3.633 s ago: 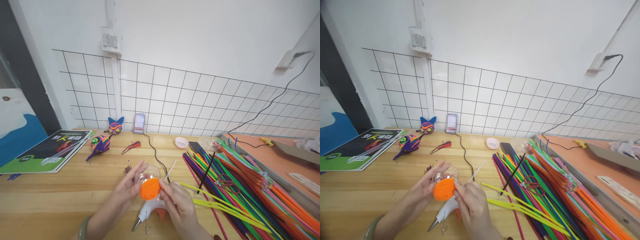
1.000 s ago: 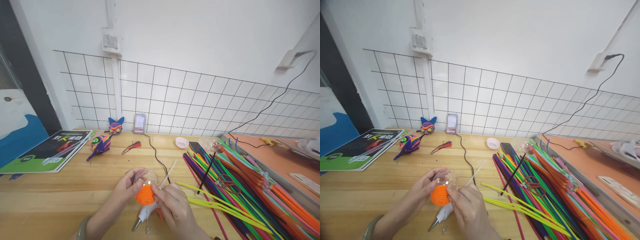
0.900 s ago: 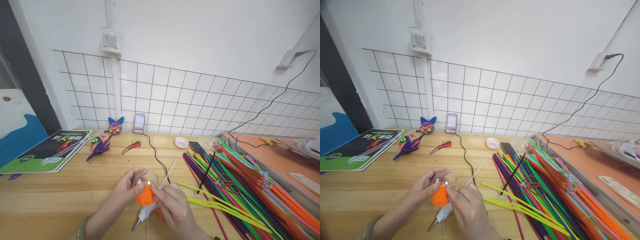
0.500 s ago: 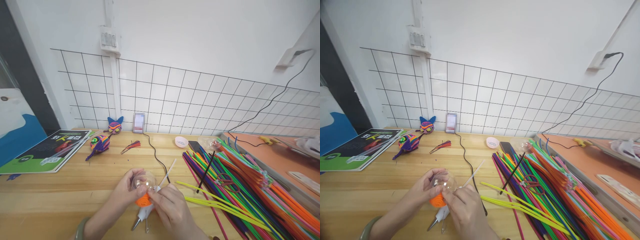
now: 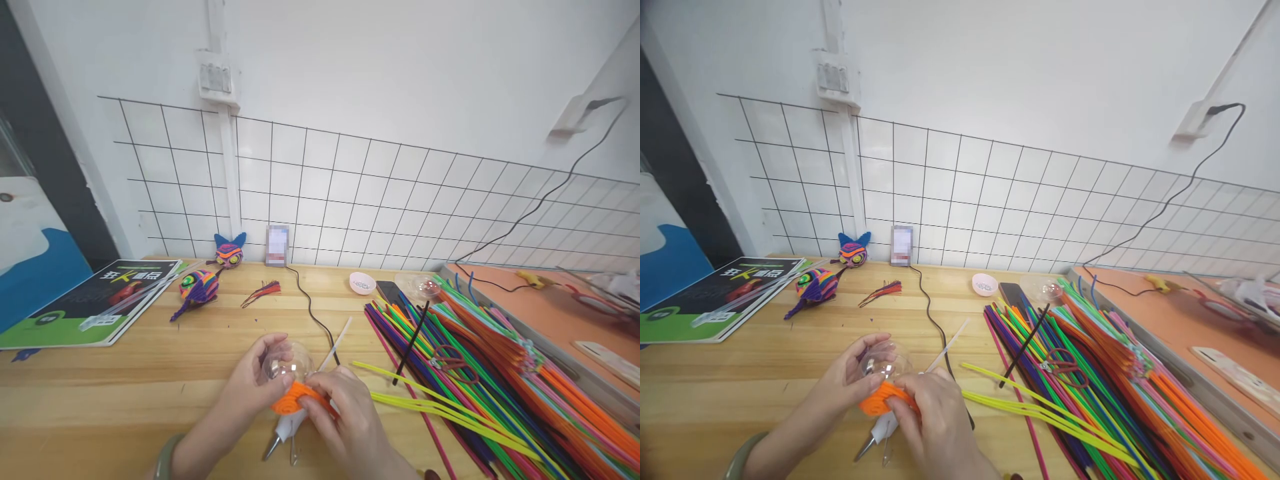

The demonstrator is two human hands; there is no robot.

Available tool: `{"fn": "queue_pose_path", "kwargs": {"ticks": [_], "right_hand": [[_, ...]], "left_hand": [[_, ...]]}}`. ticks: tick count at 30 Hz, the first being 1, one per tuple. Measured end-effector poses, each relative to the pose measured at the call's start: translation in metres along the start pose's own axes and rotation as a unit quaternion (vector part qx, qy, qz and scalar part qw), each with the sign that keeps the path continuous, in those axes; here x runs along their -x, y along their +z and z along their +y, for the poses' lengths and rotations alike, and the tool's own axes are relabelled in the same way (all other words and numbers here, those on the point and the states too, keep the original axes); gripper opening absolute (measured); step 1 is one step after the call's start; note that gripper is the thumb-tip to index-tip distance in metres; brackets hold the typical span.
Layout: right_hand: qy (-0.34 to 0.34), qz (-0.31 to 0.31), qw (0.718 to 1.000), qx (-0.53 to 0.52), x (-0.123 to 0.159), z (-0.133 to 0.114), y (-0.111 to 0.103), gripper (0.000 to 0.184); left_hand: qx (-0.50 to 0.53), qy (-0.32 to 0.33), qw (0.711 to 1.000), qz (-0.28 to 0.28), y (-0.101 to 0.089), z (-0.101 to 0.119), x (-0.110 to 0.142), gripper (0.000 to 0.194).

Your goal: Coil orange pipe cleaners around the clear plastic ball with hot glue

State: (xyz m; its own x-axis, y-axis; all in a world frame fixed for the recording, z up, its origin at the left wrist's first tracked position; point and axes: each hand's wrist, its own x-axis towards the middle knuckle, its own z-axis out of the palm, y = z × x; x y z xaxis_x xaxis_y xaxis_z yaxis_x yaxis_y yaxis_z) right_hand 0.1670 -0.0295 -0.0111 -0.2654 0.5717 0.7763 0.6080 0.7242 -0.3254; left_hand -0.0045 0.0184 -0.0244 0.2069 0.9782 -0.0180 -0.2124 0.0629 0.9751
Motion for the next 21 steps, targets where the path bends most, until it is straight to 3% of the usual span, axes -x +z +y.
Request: {"fn": "queue_pose_path", "kwargs": {"ticks": [8,14,21], "right_hand": [[0.030,-0.016,0.999,-0.015,0.002,0.000,-0.005,0.013],[0.008,0.001,0.999,-0.037,-0.002,-0.001,-0.009,0.013],[-0.001,0.006,0.999,-0.040,-0.003,-0.001,-0.008,0.017]], "left_hand": [[0.045,0.044,0.998,0.002,-0.005,0.004,0.002,0.063],[0.065,0.062,0.996,-0.003,-0.011,0.000,-0.004,0.066],[0.106,0.038,0.993,0.023,0.000,0.014,0.005,0.056]]}}
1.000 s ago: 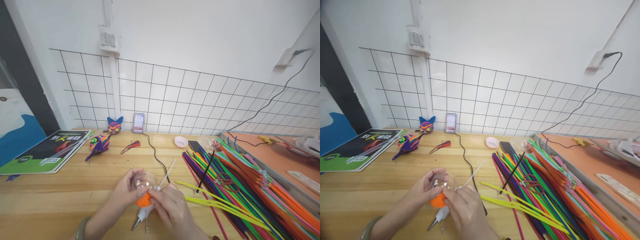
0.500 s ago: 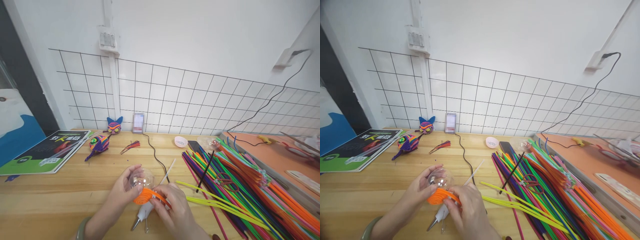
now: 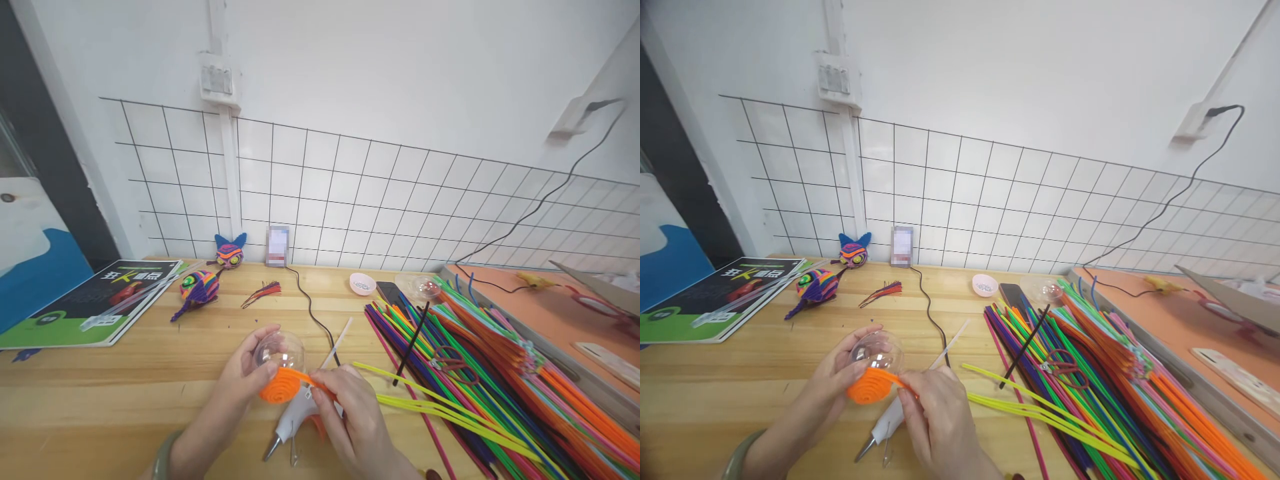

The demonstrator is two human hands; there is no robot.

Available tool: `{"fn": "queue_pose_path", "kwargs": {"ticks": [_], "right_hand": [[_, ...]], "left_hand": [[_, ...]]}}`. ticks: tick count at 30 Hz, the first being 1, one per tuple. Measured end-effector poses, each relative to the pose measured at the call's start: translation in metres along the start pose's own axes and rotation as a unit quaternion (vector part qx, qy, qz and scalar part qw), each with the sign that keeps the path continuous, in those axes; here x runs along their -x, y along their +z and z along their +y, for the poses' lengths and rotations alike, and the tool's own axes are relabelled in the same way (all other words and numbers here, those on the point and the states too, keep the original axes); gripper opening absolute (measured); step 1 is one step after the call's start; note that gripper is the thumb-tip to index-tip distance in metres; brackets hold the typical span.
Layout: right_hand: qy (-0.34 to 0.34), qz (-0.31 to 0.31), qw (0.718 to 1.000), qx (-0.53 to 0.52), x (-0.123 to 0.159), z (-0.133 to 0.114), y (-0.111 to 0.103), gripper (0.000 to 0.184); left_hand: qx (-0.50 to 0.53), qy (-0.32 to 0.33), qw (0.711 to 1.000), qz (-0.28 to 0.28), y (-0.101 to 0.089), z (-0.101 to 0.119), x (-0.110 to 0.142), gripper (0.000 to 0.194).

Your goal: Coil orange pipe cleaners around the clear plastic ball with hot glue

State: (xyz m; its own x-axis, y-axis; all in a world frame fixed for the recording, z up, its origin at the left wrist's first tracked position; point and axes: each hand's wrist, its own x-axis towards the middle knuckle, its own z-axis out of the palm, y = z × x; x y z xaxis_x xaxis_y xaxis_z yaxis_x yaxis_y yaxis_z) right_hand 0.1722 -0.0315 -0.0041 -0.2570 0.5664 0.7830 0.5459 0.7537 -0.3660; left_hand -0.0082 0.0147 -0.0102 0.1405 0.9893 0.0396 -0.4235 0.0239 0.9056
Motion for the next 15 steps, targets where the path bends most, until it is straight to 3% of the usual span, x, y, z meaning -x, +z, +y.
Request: {"fn": "queue_pose_path", "kwargs": {"ticks": [5,10,15], "right_hand": [[0.010,0.005,1.000,0.027,0.0054,0.0040,0.0027,0.024],[-0.025,-0.023,0.999,0.030,0.0055,0.0061,0.0023,0.040],[-0.024,0.002,0.997,0.067,0.0059,0.0063,0.0038,0.043]], "left_hand": [[0.024,-0.041,0.998,0.032,-0.0001,0.0007,0.0006,0.051],[0.064,-0.058,0.996,0.017,0.0015,0.0022,0.0007,0.043],[0.060,-0.078,0.995,0.017,0.0069,0.0065,0.0035,0.045]]}}
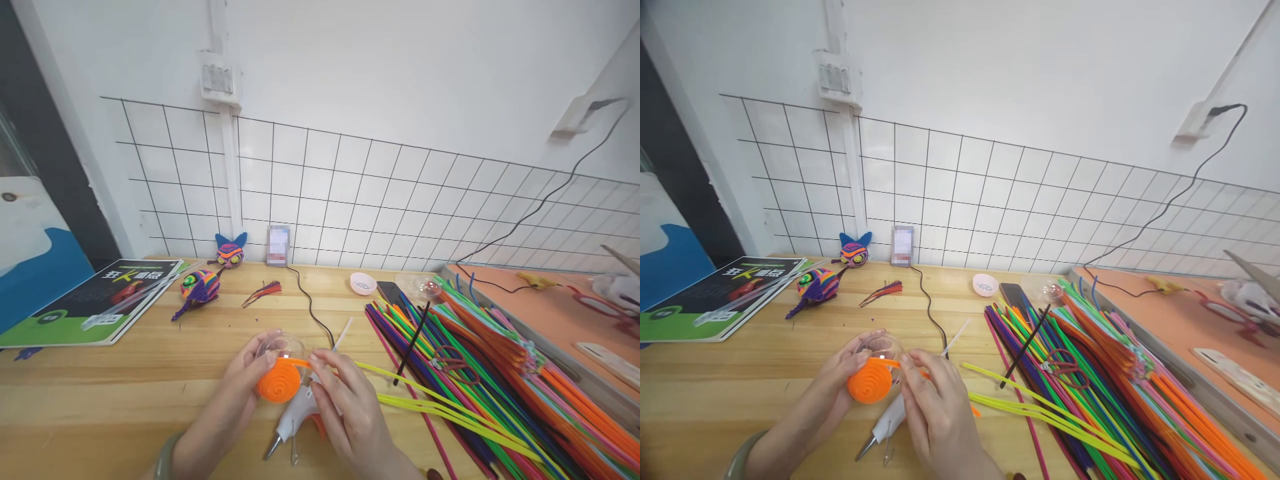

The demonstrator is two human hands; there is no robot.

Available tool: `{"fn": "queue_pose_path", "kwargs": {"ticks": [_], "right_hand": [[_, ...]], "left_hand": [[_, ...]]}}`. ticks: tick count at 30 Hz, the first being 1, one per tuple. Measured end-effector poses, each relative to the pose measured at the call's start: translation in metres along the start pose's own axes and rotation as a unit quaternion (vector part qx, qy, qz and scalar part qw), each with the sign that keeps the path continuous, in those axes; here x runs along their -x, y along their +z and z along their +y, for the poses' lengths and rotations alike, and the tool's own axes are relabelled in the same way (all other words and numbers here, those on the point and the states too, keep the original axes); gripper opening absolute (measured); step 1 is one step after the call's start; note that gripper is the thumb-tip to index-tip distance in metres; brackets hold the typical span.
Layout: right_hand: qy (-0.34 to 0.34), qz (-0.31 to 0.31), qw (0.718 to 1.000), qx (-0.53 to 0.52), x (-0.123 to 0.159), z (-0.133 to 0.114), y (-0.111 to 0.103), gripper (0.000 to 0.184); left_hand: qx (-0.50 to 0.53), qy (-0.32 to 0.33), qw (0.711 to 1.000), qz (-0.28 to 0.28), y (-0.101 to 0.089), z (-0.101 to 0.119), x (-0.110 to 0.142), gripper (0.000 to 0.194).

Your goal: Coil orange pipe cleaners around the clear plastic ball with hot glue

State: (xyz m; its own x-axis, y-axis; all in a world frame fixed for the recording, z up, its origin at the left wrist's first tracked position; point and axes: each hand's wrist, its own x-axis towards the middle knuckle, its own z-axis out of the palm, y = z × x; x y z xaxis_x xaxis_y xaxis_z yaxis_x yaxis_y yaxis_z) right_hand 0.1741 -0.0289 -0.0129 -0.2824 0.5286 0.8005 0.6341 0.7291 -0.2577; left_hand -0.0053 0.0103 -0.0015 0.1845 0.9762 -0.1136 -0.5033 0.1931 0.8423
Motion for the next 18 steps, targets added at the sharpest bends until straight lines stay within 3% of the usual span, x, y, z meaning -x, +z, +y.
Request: {"fn": "queue_pose_path", "kwargs": {"ticks": [4,8,12,15,18], "right_hand": [[-0.014,0.027,0.999,0.034,0.000,0.000,-0.001,0.046],[-0.073,0.055,0.994,0.062,0.000,-0.001,-0.005,0.044],[-0.123,0.052,0.991,0.022,-0.001,-0.005,-0.010,0.040],[-0.057,0.043,0.997,-0.021,-0.001,-0.001,-0.008,0.031],[0.095,-0.024,0.995,0.002,-0.002,0.008,-0.005,0.014]], "left_hand": [[-0.005,0.001,1.000,0.015,0.000,-0.001,-0.001,0.043],[0.000,0.016,1.000,0.018,-0.003,-0.003,-0.002,0.036],[0.002,0.006,0.999,0.043,-0.005,-0.003,-0.004,0.032],[0.014,0.010,0.998,0.059,-0.007,-0.002,-0.007,0.029],[0.021,0.023,0.998,0.055,-0.009,0.000,-0.010,0.027]]}}
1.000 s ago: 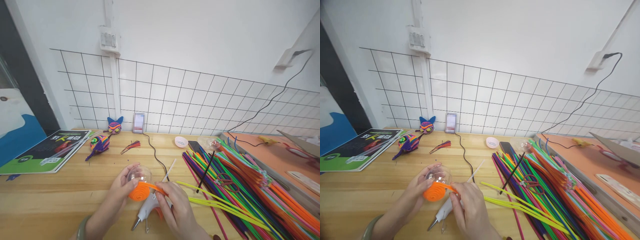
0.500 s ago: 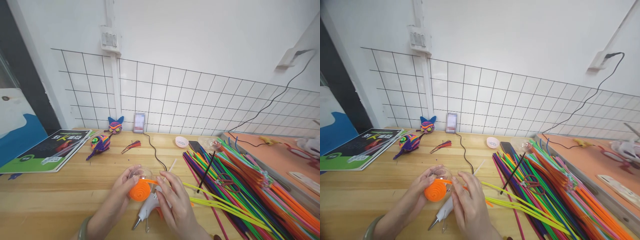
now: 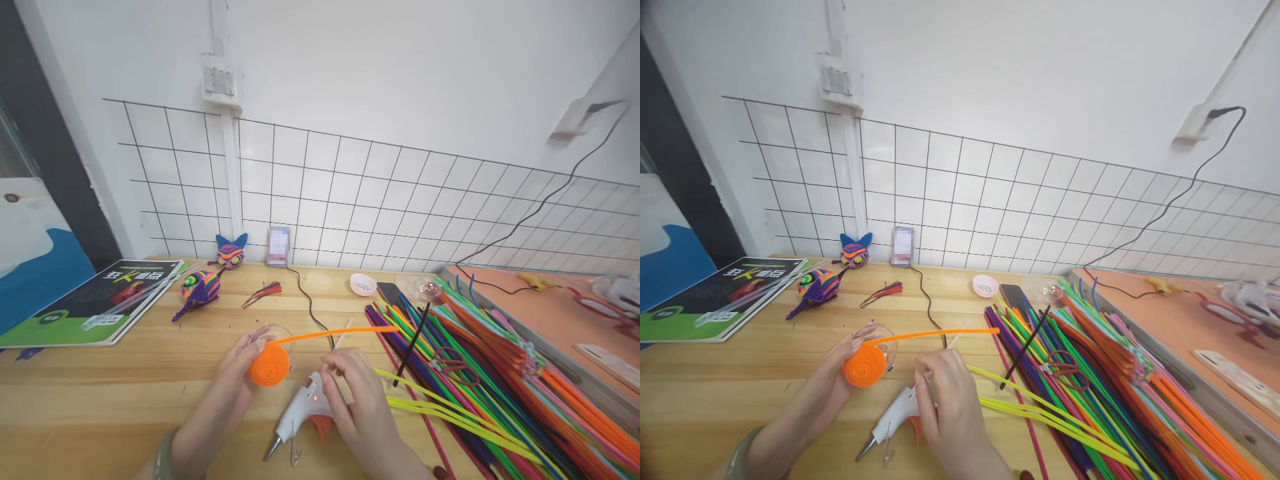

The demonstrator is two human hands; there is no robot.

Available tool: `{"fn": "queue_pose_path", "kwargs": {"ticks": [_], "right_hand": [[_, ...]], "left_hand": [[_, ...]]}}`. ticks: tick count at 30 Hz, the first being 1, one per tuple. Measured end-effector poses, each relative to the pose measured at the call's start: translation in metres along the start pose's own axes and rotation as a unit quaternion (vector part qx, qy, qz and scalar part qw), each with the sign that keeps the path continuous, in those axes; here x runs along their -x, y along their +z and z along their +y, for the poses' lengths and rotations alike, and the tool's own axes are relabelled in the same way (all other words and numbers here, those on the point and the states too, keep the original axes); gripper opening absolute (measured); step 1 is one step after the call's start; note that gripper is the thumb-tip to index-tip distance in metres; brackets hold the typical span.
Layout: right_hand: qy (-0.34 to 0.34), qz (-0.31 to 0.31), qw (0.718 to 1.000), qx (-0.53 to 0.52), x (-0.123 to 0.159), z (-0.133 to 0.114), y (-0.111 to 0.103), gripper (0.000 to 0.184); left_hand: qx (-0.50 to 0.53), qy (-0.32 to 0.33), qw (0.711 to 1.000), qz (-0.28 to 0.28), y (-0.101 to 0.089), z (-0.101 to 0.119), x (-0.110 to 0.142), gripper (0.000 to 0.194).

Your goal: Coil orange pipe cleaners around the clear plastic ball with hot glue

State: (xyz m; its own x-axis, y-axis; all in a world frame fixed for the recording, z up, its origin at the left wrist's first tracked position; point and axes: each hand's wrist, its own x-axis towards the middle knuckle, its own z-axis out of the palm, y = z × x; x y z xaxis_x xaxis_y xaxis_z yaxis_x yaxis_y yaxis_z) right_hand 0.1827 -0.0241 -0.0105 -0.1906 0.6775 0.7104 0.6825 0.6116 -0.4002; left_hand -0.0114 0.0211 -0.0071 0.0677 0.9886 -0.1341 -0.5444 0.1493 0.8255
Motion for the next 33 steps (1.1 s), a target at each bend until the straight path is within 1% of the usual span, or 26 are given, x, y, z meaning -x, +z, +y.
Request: {"fn": "queue_pose_path", "kwargs": {"ticks": [1,2,3,4,5,9,11,13,17,21,24,27,29,31,33], "right_hand": [[0.060,-0.043,0.997,0.023,-0.001,0.003,0.001,0.011],[0.114,-0.090,0.988,0.046,-0.002,0.006,0.001,0.010],[0.156,-0.134,0.977,0.065,-0.003,0.009,0.000,0.012],[0.184,-0.168,0.965,0.078,-0.004,0.010,0.000,0.013],[0.200,-0.193,0.957,0.084,-0.004,0.011,-0.001,0.014],[0.206,-0.244,0.944,0.077,0.000,0.008,-0.006,0.015],[0.212,-0.276,0.934,0.077,0.003,0.006,-0.007,0.015],[0.219,-0.295,0.927,0.072,0.004,0.005,-0.006,0.013],[0.232,-0.304,0.923,0.049,0.003,0.005,-0.005,0.009],[0.231,-0.313,0.921,0.030,0.001,0.003,-0.007,0.011],[0.233,-0.299,0.925,-0.028,-0.002,-0.001,-0.010,0.013],[0.232,-0.263,0.926,-0.138,-0.007,-0.005,-0.011,0.010],[0.234,-0.231,0.921,-0.208,-0.011,-0.007,-0.010,0.009],[0.243,-0.180,0.919,-0.251,-0.013,-0.007,-0.008,0.014],[0.273,-0.114,0.918,-0.264,-0.014,-0.006,-0.005,0.023]], "left_hand": [[0.002,0.001,1.000,-0.002,-0.001,0.001,-0.001,0.027],[0.004,0.002,1.000,-0.003,-0.002,0.002,-0.003,0.027],[0.005,0.004,1.000,-0.002,-0.003,0.003,-0.004,0.026],[0.006,0.007,1.000,-0.004,-0.004,0.003,-0.005,0.025],[0.006,0.011,1.000,-0.008,-0.005,0.004,-0.007,0.024],[0.014,0.019,0.999,-0.025,-0.007,0.005,-0.010,0.020],[0.025,0.012,1.000,-0.008,-0.008,0.005,-0.011,0.019],[0.033,0.006,0.999,0.001,-0.007,0.005,-0.011,0.018],[0.026,0.012,0.999,-0.019,-0.007,0.004,-0.010,0.017],[0.030,0.008,0.999,-0.007,-0.008,0.005,-0.011,0.018],[0.026,0.015,0.999,-0.014,-0.009,0.006,-0.012,0.018],[0.027,0.016,0.999,-0.027,-0.011,0.007,-0.013,0.019],[0.036,0.014,0.999,-0.019,-0.012,0.007,-0.015,0.019],[0.046,0.007,0.999,-0.014,-0.014,0.007,-0.016,0.020],[0.057,-0.001,0.998,-0.020,-0.015,0.007,-0.017,0.022]]}}
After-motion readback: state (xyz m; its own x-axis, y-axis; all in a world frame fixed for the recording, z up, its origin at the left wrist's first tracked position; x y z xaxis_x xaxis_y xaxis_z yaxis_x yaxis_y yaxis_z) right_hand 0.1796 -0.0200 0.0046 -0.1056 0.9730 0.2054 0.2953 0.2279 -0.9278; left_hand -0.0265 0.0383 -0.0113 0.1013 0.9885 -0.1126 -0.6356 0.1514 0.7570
